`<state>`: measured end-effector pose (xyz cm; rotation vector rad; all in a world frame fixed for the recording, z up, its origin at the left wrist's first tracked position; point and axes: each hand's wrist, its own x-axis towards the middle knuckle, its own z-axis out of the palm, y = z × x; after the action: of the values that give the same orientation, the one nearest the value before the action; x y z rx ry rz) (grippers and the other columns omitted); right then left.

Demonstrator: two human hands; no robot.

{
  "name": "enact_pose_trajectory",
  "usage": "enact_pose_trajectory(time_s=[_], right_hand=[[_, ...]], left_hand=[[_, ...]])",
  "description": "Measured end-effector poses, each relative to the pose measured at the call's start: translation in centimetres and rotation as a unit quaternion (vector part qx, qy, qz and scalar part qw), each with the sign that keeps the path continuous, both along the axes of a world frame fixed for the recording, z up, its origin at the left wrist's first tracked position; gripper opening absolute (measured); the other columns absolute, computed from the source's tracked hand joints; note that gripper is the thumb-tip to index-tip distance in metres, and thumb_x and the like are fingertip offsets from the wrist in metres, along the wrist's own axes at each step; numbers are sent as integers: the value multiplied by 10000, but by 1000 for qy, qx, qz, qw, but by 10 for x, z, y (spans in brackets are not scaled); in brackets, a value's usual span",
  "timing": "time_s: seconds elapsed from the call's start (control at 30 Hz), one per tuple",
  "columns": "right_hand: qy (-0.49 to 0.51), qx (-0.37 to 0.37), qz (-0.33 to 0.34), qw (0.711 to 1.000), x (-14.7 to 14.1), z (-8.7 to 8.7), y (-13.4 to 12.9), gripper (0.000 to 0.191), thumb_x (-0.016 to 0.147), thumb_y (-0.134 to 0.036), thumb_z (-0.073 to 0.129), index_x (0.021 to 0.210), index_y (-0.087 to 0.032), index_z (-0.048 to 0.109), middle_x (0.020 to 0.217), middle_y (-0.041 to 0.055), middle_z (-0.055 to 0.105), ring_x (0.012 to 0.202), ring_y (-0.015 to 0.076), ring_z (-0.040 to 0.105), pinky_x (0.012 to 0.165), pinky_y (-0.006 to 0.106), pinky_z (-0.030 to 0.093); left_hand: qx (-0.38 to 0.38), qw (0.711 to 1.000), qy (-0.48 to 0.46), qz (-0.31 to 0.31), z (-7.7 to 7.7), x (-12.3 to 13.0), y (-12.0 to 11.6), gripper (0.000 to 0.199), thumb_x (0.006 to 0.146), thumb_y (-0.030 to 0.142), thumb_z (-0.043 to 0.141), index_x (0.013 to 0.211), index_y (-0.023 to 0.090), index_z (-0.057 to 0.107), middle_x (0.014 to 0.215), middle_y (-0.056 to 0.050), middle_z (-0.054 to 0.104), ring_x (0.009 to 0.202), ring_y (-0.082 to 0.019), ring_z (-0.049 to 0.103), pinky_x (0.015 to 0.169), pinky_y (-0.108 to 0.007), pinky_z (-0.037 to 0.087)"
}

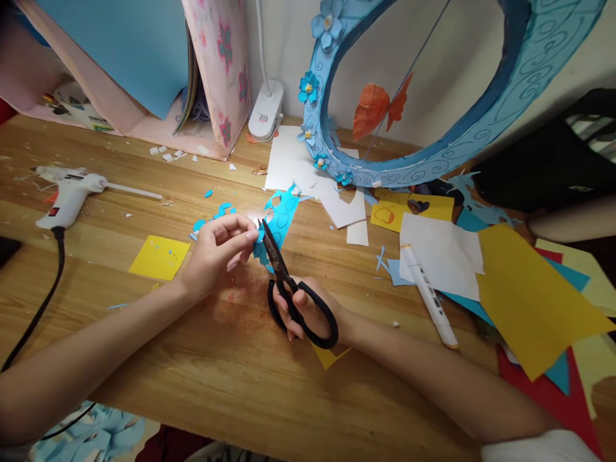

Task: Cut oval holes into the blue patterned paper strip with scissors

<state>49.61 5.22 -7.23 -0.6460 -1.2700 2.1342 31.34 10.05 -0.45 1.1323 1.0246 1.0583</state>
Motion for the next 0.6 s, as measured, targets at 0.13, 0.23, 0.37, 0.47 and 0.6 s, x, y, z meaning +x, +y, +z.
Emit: enact_pose_trajectory(time_s=[0.13,0.23,0.37,0.47,0.6], right_hand=[[23,-21,2,1000,-1,-2,0,577,707,-762,484,717,-185,472,399,-94,412,264,48,334,358,179,471],[30,-28,4,999,-2,0,1,580,695,-764,495,708,-184,481,392,-96,410,262,47,335,355,172,470],[21,-20,-20,999,-2,1,0,575,709,-761,480,718,-186,489,399,-82,447,279,47,338,350,156,453],[18,-20,-21,999,-1,0,0,571,720,-758,469,730,-188,498,405,-75,463,287,52,353,350,160,458],[18,-20,-27,999,-1,-2,-1,555,729,-742,480,726,-188,501,401,-74,463,290,55,357,345,159,455]], left_hand=[[21,1000,5,21,2,-3,3,213,733,319,673,653,157,559,466,53,482,394,-42,404,381,-172,295],[27,999,8,23,2,-4,5,216,733,322,675,660,156,557,473,54,488,398,-40,408,387,-168,311],[22,1000,12,7,0,-3,4,225,743,328,670,667,154,551,487,53,502,410,-44,438,401,-167,334],[29,999,24,-9,-2,-1,3,208,740,317,678,711,145,565,537,39,537,437,-47,467,418,-170,348],[38,999,31,-7,-4,0,3,225,719,326,698,718,137,576,568,27,558,450,-52,480,424,-176,355]])
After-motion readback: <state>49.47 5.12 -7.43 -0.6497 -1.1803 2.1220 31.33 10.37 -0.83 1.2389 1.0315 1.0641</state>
